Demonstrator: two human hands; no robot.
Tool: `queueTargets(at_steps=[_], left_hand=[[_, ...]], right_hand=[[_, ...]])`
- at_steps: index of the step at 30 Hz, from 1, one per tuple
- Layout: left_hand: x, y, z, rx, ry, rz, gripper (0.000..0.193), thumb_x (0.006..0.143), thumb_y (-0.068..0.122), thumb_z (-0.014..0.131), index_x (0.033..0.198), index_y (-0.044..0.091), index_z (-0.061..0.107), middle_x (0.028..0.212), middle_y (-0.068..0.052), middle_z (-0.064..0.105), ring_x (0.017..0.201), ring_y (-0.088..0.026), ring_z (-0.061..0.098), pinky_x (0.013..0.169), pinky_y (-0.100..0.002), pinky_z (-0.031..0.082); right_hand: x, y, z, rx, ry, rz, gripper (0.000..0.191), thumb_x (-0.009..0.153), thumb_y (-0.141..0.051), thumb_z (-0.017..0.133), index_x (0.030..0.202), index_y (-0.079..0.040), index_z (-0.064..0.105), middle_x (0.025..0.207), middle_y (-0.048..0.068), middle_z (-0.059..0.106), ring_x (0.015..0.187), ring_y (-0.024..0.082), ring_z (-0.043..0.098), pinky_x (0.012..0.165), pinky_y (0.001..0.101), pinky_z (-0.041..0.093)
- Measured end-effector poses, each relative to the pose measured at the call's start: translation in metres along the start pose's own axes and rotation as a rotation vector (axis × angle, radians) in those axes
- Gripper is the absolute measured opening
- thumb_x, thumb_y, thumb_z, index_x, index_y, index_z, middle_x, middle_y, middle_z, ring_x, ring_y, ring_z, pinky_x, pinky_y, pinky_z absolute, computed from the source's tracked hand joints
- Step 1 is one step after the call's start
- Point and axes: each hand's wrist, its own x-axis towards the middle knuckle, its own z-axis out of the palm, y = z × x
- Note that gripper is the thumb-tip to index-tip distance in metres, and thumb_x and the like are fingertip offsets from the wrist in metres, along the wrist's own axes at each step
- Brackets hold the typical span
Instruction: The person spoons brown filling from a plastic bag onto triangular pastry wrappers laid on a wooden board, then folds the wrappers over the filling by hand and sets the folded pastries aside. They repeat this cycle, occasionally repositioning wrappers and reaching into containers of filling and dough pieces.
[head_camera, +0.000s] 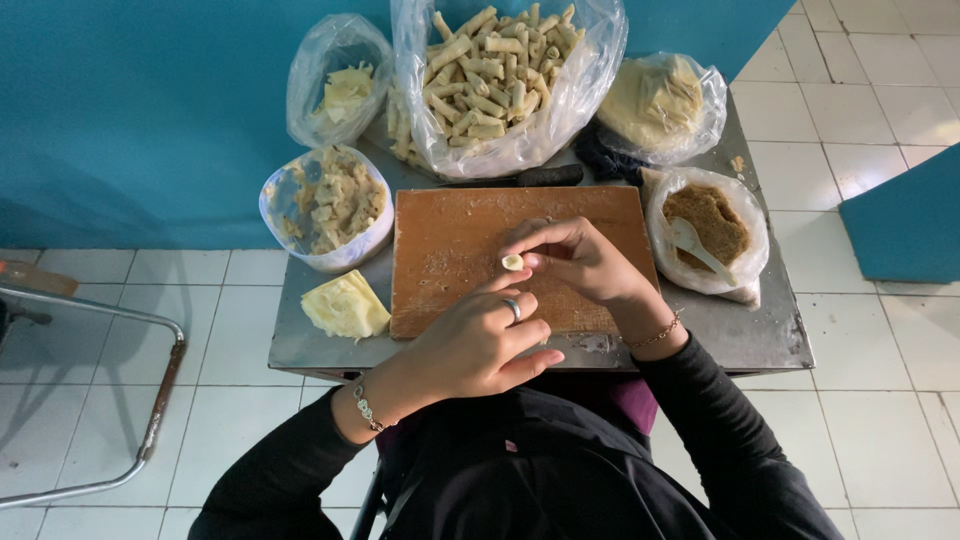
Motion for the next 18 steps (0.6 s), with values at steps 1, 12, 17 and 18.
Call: queueTargets(at_steps=[1, 12, 17, 18], left_hand=[[0.000, 0.000, 0.000, -0.004, -0.002, -0.005, 0.027, 0.093, 0.030, 0.075, 0.090, 0.004, 0.068, 0.093, -0.014, 0.061, 0.116, -0.043, 0.063, 0.113, -0.051, 0.046], [-0.003, 0.002, 0.001, -0.077, -0.051, -0.058, 0.026, 0.095, 0.028, 0.075, 0.091, 0.003, 0.069, 0.088, -0.014, 0.059, 0.096, -0.037, 0.066, 0.115, -0.050, 0.047], [0.001, 0.005, 0.004, -0.070, 0.013, 0.006, 0.025, 0.095, 0.027, 0.074, 0.095, 0.003, 0.069, 0.095, -0.014, 0.062, 0.104, -0.037, 0.066, 0.114, -0.049, 0.046], [0.001, 0.005, 0.005, -0.072, -0.004, 0.010, 0.024, 0.095, 0.026, 0.074, 0.095, 0.003, 0.069, 0.094, -0.014, 0.062, 0.100, -0.034, 0.067, 0.116, -0.050, 0.046]], right_hand=[[0.000, 0.000, -0.001, 0.007, -0.013, -0.020, 0.019, 0.098, 0.002, 0.065, 0.116, 0.000, 0.073, 0.113, 0.005, 0.067, 0.104, 0.014, 0.062, 0.094, 0.0303, 0.051], [-0.005, 0.007, -0.010, 0.031, -0.005, -0.059, 0.017, 0.099, 0.002, 0.067, 0.114, 0.001, 0.074, 0.113, 0.008, 0.066, 0.106, 0.017, 0.064, 0.095, 0.0324, 0.051], [-0.003, 0.010, -0.010, 0.016, 0.051, 0.012, 0.020, 0.098, 0.004, 0.065, 0.117, 0.003, 0.073, 0.113, 0.008, 0.065, 0.105, 0.014, 0.064, 0.093, 0.0290, 0.052], [-0.003, 0.011, -0.010, 0.022, 0.049, 0.003, 0.021, 0.099, 0.004, 0.065, 0.117, 0.003, 0.073, 0.114, 0.008, 0.066, 0.105, 0.014, 0.064, 0.094, 0.0289, 0.052]])
